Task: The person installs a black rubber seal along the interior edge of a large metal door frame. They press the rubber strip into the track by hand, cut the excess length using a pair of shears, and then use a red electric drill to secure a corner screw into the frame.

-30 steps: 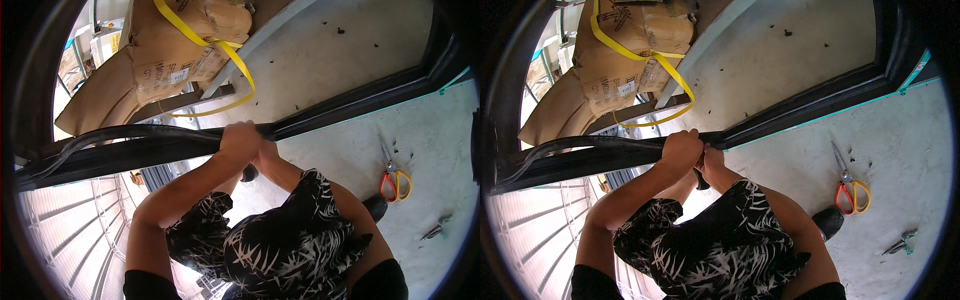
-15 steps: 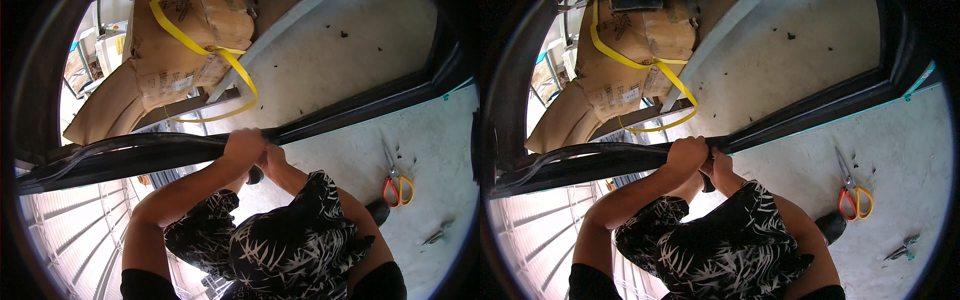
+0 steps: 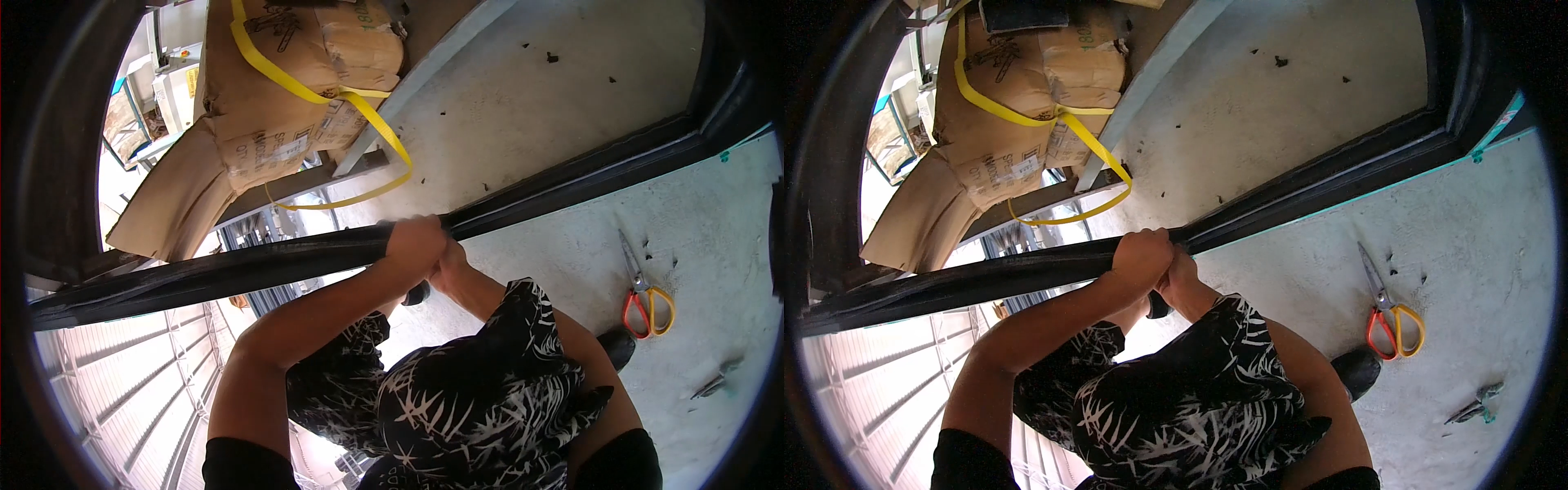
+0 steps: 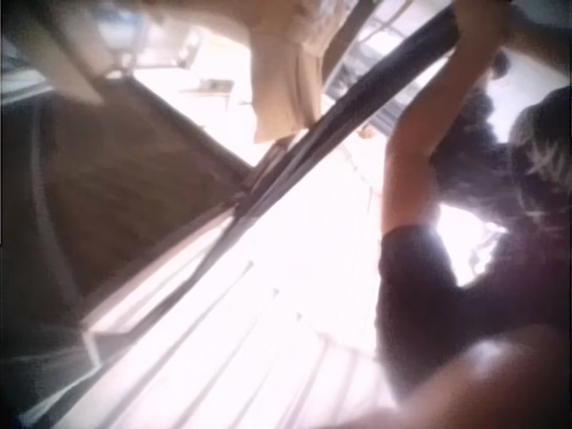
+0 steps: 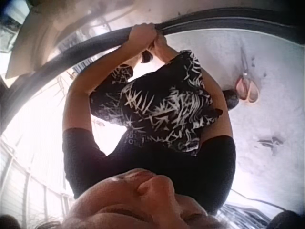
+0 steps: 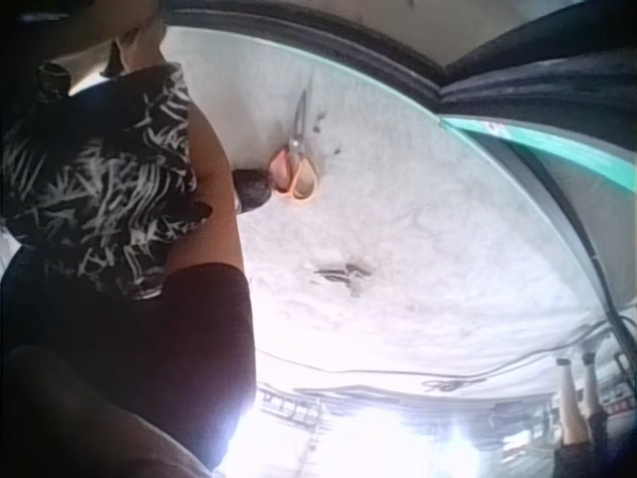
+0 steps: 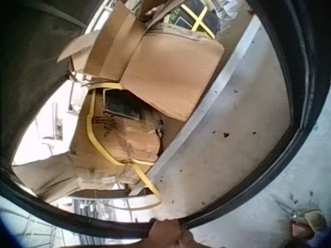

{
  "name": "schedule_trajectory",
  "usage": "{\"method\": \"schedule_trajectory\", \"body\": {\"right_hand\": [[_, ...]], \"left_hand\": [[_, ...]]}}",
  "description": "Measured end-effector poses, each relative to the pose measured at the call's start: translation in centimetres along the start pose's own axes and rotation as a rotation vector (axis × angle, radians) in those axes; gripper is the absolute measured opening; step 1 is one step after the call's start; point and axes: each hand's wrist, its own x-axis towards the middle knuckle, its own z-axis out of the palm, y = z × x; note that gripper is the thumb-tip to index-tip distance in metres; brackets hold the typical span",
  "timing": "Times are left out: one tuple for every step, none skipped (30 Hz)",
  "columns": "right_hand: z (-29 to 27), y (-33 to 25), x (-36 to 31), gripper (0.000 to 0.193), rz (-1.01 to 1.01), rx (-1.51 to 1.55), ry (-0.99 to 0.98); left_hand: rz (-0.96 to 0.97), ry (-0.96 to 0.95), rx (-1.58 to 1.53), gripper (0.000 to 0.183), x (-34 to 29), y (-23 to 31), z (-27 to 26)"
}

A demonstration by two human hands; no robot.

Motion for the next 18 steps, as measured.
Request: {"method": "schedule_trajectory", "body": {"right_hand": [[-0.2,0.1,0.3,0.028,0.002,0.027,0.009],[-0.3,0.2,0.6,0.028,0.005,0.054,0.018],[-0.5,0.3,1.0,0.028,0.005,0.053,0.019],[-0.7,0.3,1.3,0.029,0.001,0.099,0.009],[-0.7,0.4,1.4,0.029,-0.003,0.145,0.000],[-0.9,0.2,1.5,0.029,-0.003,0.142,0.001],[-1.1,-0.2,1.4,0.028,0.047,0.169,-0.048],[-1.2,-0.5,1.4,0.027,0.098,0.195,-0.098],[-0.2,-0.7,0.6,0.027,0.102,0.189,-0.100],[0.7,-0.9,-0.4,0.027,0.087,0.058,0.029],[1.3,-1.2,-1.1,0.029,0.065,-0.074,0.158],[1.0,-1.6,-1.4,0.029,0.062,-0.078,0.154],[0.2,-2.5,-1.7,0.026,0.037,-0.269,0.109],[-0.8,-3.6,-2.1,0.022,0.003,-0.457,0.071],[-1.1,-4.2,-3.3,0.019,-0.090,-0.688,0.084],[-1.3,-5.0,-4.4,0.015,-0.184,-0.920,0.096],[-2.0,-5.7,-5.3,0.013,-0.413,-1.138,0.033],[-1.7,-6.6,-6.7,0.012,-0.802,-1.576,0.098]], "left_hand": [[0.009,0.018,0.034,0.009,-0.1,0.1,0.1],[0.016,0.036,0.069,0.009,-0.2,0.1,0.2],[0.016,0.036,0.067,0.009,-0.1,0.2,0.3],[-0.002,0.038,0.022,0.009,0.1,0.3,0.4],[-0.021,0.038,-0.022,0.009,0.2,0.4,0.6],[-0.022,0.039,-0.025,0.009,0.3,0.5,0.7],[-0.006,0.054,-0.006,0.008,0.3,0.6,0.8],[0.008,0.069,0.012,0.008,0.3,0.7,0.9],[0.001,0.070,0.013,0.008,0.1,0.6,0.8],[0.018,0.062,0.043,0.008,-0.1,0.5,0.8],[0.039,0.058,0.074,0.009,-0.1,0.4,0.6],[0.035,0.064,0.075,0.009,-0.1,0.4,0.8],[0.047,0.108,0.093,0.008,0.0,0.3,1.1],[0.068,0.158,0.106,0.007,0.3,0.5,1.3],[0.064,0.154,0.101,0.007,0.1,0.4,1.3],[0.071,0.200,0.120,0.005,0.1,0.2,1.4],[0.075,0.241,0.137,0.004,-0.1,0.2,1.3],[0.100,0.267,0.151,0.002,-0.2,0.2,0.4]]}}
